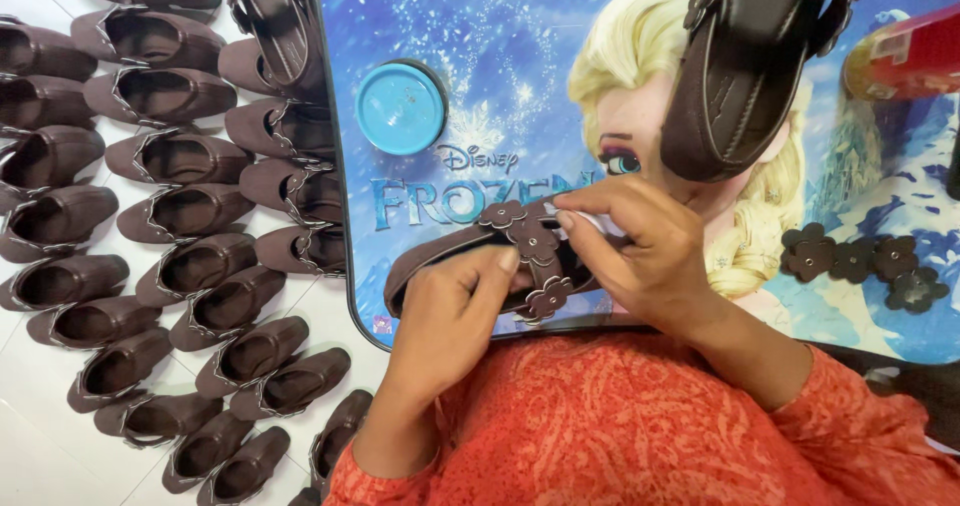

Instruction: The person wipes the exterior and interior of brown children's shoes using a white cloth. They repeatedly pick up shoes from the floor, wipe them, and place them back down, occasionally applying liquid from a bottle to the cloth.

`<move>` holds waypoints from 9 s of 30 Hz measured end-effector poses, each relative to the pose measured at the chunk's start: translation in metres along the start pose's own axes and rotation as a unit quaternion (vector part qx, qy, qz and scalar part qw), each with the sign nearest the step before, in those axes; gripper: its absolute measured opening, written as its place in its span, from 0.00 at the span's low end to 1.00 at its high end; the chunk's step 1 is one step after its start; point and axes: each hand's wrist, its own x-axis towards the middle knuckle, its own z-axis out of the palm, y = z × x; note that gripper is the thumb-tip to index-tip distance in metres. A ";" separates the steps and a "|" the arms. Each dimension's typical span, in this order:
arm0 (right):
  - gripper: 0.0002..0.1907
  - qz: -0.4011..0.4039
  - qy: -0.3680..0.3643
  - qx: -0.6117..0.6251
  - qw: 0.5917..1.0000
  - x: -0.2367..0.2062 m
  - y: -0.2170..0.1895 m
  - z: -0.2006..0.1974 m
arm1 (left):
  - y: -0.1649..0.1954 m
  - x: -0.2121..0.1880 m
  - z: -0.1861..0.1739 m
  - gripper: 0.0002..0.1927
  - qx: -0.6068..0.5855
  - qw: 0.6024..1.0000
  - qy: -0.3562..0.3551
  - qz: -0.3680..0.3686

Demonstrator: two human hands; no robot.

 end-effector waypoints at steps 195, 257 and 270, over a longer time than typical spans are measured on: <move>0.09 0.055 -0.040 -0.039 0.997 -0.059 0.034 -0.020 | -0.116 -0.034 0.021 0.38 -0.479 0.845 -0.173 -0.161; 0.18 -0.352 0.179 -0.290 0.872 -0.044 0.001 -0.038 | -0.015 0.076 0.127 0.41 -0.466 0.883 0.044 0.041; 0.16 -0.200 0.135 -0.262 0.934 -0.051 -0.006 -0.042 | -0.014 0.070 0.139 0.40 -0.282 0.946 0.097 0.124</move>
